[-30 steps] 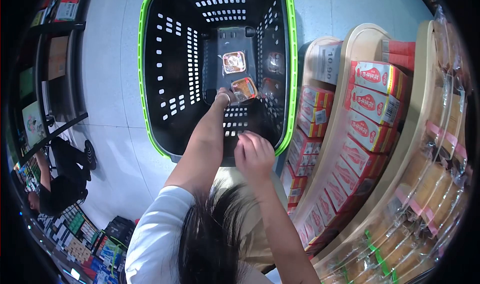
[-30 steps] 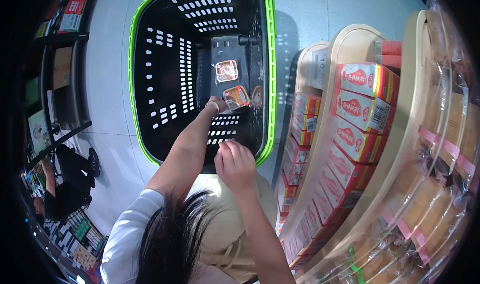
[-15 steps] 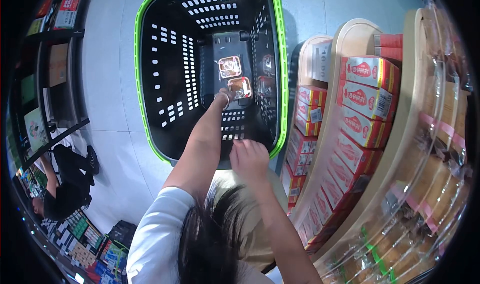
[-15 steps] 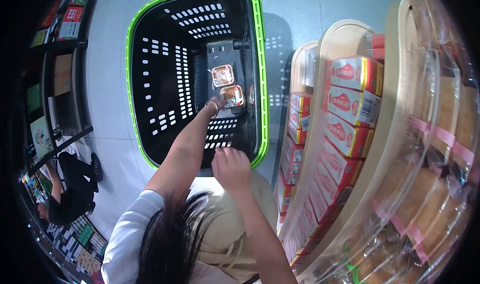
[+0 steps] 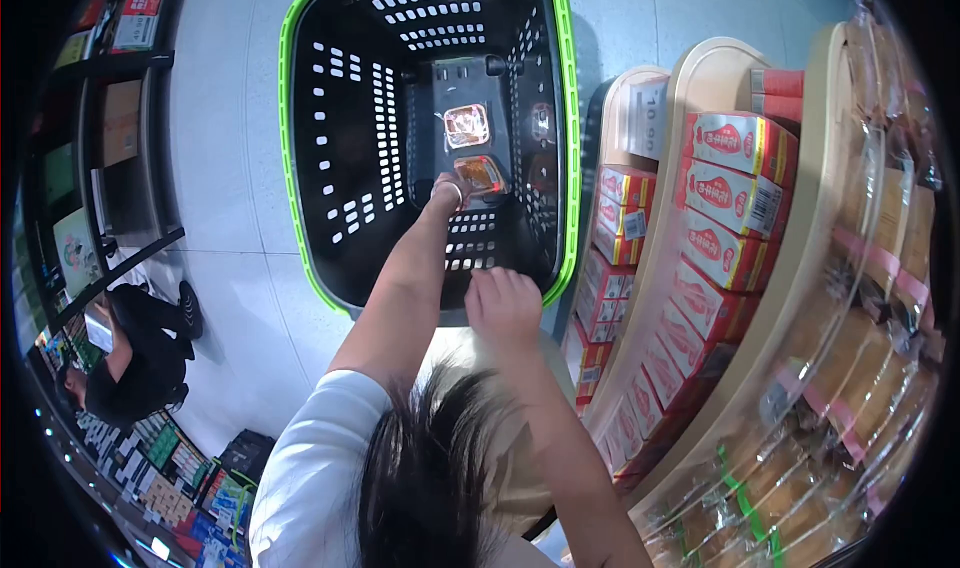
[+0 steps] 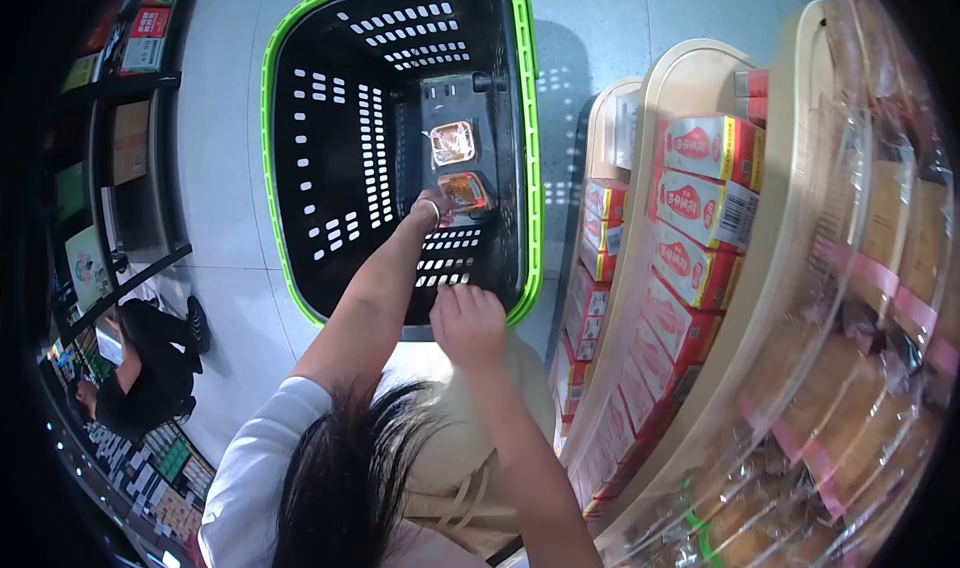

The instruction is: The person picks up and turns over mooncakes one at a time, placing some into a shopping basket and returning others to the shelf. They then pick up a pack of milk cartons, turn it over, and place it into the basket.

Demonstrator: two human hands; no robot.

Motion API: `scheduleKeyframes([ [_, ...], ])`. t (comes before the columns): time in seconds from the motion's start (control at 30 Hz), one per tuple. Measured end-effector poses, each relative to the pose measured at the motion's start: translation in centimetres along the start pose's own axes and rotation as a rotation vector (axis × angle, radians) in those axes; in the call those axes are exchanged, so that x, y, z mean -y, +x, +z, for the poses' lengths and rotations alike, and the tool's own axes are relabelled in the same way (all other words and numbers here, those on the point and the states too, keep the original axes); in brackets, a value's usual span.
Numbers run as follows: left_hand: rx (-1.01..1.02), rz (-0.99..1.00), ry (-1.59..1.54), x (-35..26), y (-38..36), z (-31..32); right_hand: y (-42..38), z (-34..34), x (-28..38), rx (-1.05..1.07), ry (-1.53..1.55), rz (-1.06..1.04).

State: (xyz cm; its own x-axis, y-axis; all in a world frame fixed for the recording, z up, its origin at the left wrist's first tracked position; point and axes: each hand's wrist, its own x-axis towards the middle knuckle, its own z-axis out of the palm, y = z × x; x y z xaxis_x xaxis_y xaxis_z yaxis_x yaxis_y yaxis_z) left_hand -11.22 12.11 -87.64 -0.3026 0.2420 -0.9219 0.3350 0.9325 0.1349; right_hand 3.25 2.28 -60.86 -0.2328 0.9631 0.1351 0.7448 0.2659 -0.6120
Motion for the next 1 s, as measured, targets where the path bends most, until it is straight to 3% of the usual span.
scheduleKeyframes([
  [0.1,0.019,0.127,0.204,-1.3,-3.4,-2.5,-0.1,-0.8,0.0,0.092,-0.002,0.003],
  [0.23,0.004,0.371,0.062,-1.1,-10.4,-6.5,-0.4,-2.1,1.0,0.19,0.003,0.067],
  [0.3,-0.022,0.373,-0.088,-0.8,-14.5,-8.2,-0.4,-3.5,2.3,-0.014,0.164,0.246],
  [0.37,-0.052,0.567,-0.016,-0.7,-21.6,-10.8,-0.3,-6.6,4.5,-0.054,0.24,0.433],
  [0.43,0.091,0.688,-0.28,0.3,-28.5,-12.7,-0.6,-9.7,6.5,-0.027,0.409,0.698],
  [0.5,0.171,0.735,-0.432,1.0,-35.7,-14.1,-2.0,-11.4,7.6,0.026,0.396,0.722],
  [0.57,0.191,0.796,-0.421,1.8,-41.3,-15.4,-3.0,-12.9,8.7,0.045,0.712,0.928],
  [0.63,0.23,0.799,-0.491,2.4,-46.6,-16.3,-3.2,-15.2,10.6,0.023,0.817,0.916],
  [0.7,0.3,0.796,-0.484,3.3,-50.2,-17.3,-2.9,-18.9,13.4,-0.018,1.172,1.123],
  [0.9,0.576,0.799,-0.354,3.2,-62.7,-21.1,-3.3,-29.0,20.1,-0.296,1.364,1.201],
  [1.0,0.667,0.852,-0.248,2.3,-67.5,-23.4,-5.9,-32.7,21.7,-0.211,1.236,0.872],
])
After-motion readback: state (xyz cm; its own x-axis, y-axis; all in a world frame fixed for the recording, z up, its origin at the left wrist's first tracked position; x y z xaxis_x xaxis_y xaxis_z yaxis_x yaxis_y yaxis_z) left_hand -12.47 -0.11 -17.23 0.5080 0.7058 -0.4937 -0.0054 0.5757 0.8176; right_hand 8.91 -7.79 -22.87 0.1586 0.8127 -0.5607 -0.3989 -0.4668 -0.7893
